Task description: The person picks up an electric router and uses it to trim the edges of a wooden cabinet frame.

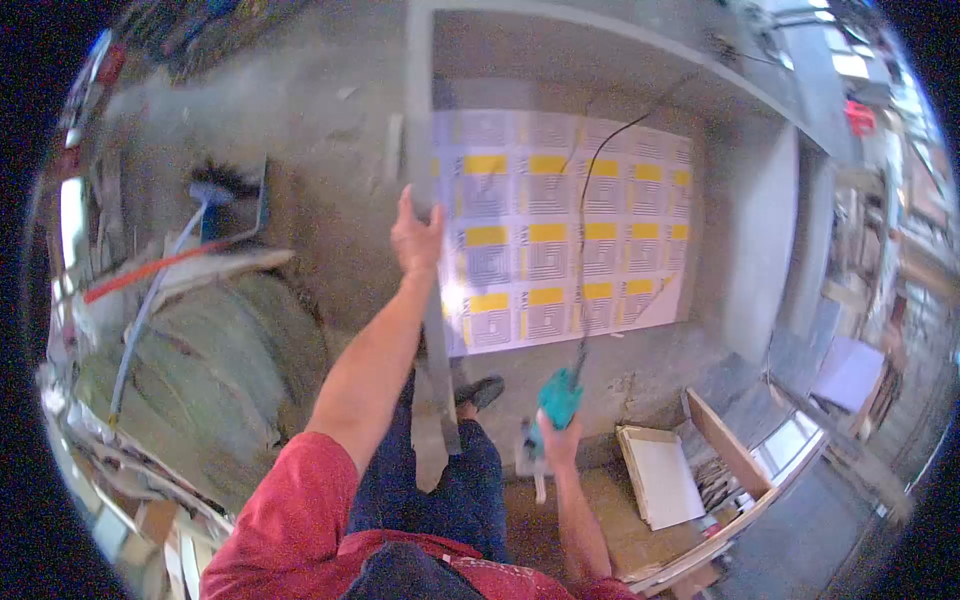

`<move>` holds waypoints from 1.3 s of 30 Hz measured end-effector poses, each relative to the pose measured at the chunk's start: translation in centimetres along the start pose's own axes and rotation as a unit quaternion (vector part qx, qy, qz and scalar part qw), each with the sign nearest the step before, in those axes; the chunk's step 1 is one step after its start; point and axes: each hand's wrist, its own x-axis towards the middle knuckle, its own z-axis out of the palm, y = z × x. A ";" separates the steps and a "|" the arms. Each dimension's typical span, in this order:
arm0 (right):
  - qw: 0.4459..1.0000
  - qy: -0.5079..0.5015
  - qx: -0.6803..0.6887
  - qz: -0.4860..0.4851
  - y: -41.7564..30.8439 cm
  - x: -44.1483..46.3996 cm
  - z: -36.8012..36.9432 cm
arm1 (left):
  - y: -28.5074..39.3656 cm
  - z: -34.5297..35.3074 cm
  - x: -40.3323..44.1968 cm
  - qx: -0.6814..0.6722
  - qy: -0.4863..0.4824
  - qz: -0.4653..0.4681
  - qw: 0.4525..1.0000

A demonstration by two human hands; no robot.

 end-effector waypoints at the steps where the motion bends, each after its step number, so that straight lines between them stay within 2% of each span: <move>1: 0.999 -0.026 -0.027 -0.019 1.0 -2.7 -1.7 | 0.5 -0.5 -0.1 -0.002 -0.045 -0.027 0.999; 3: 0.993 -0.022 -0.089 0.069 1.2 -9.5 -5.1 | 1.4 -2.6 -3.1 -0.014 -0.087 -0.066 0.994; 5: 0.993 0.005 -0.103 0.066 2.4 -15.1 -8.2 | -0.6 -4.1 -7.1 -0.039 -0.118 -0.013 0.992; 6: 0.988 0.008 -0.136 0.071 3.5 -17.6 -9.8 | -1.4 -4.8 -9.6 0.006 -0.117 -0.021 0.993; 7: 0.991 0.021 -0.120 0.059 5.2 -19.6 -11.2 | -2.7 -5.3 -12.1 0.050 -0.112 -0.030 0.992; 9: 0.978 0.024 -0.187 0.094 9.0 -22.6 -13.3 | -9.3 -5.0 -15.1 -0.009 -0.165 -0.028 0.986; 11: 0.976 0.041 -0.193 0.095 11.7 -24.7 -15.1 | -5.2 -10.4 -21.5 -0.046 -0.173 -0.029 0.983; 12: 0.975 0.037 -0.203 0.087 12.4 -25.4 -16.2 | -9.1 -10.9 -22.9 -0.053 -0.250 -0.094 0.962; 13: 0.973 0.027 -0.217 0.080 12.8 -26.6 -17.3 | -9.0 -12.6 -24.2 -0.057 -0.322 -0.163 0.931; 14: 0.968 0.027 -0.243 0.062 13.6 -27.1 -18.0 | -9.2 -14.9 -26.5 0.009 -0.365 -0.132 0.921; 15: 0.969 0.024 -0.241 0.051 13.9 -27.1 -18.3 | -5.9 -18.6 -28.9 0.075 -0.404 -0.102 0.906; 16: 0.966 0.016 -0.249 0.064 14.1 -27.4 -18.8 | -6.4 -20.6 -30.1 0.075 -0.394 -0.101 0.911; 18: 0.964 0.004 -0.256 0.067 14.9 -27.6 -19.3 | -10.8 -24.7 -32.4 0.163 -0.427 0.018 0.889; 21: 0.980 0.056 -0.193 -0.001 15.2 -27.7 -19.2 | -14.5 -30.0 -33.5 0.200 -0.373 0.002 0.906; 24: 0.971 0.077 -0.223 -0.035 10.9 -28.6 -18.3 | -22.4 -33.2 -31.3 0.227 -0.398 -0.035 0.888; 25: 0.973 0.089 -0.210 -0.030 10.2 -28.5 -17.7 | -27.5 -32.4 -29.2 0.382 -0.442 0.137 0.800; 26: 0.974 0.091 -0.202 -0.045 10.3 -28.6 -17.1 | -24.7 -33.6 -29.0 0.505 -0.422 0.320 0.682; 27: 0.975 0.095 -0.192 -0.057 9.8 -28.8 -15.9 | -27.6 -34.3 -27.4 0.527 -0.446 0.316 0.651; 28: 0.978 0.112 -0.171 -0.046 8.2 -29.5 -14.7 | -24.9 -36.5 -26.9 0.546 -0.470 0.313 0.619; 30: 0.973 0.108 -0.205 -0.014 4.1 -31.6 -13.4 | -25.7 -35.8 -23.0 0.566 -0.495 0.435 0.495; 31: 0.974 0.120 -0.190 -0.003 3.2 -32.3 -12.6 | -24.8 -35.8 -21.2 0.570 -0.495 0.449 0.478; 32: 0.973 0.125 -0.196 -0.002 2.6 -33.1 -11.8 | -24.1 -35.6 -19.7 0.425 -0.548 0.248 0.676; 33: 0.971 0.128 -0.204 0.000 1.9 -34.1 -11.2 | -23.2 -35.6 -18.6 0.237 -0.546 0.017 0.804; 34: 0.970 0.130 -0.206 0.007 0.8 -35.2 -10.9 | -22.9 -35.6 -17.7 0.028 -0.484 -0.221 0.846; 35: 0.971 0.136 -0.196 0.019 0.3 -36.2 -10.7 | -22.6 -35.5 -16.8 0.041 -0.492 -0.216 0.842; 36: 0.970 0.148 -0.194 0.002 0.1 -37.0 -10.7 | -22.3 -34.9 -16.0 0.017 -0.476 -0.094 0.874; 38: 0.963 0.180 -0.200 -0.019 0.0 -38.6 -10.7 | -20.0 -34.6 -14.9 0.002 -0.466 0.040 0.884; 39: 0.965 0.187 -0.186 -0.008 0.3 -39.3 -10.9 | -16.5 -34.9 -15.7 0.014 -0.426 -0.057 0.903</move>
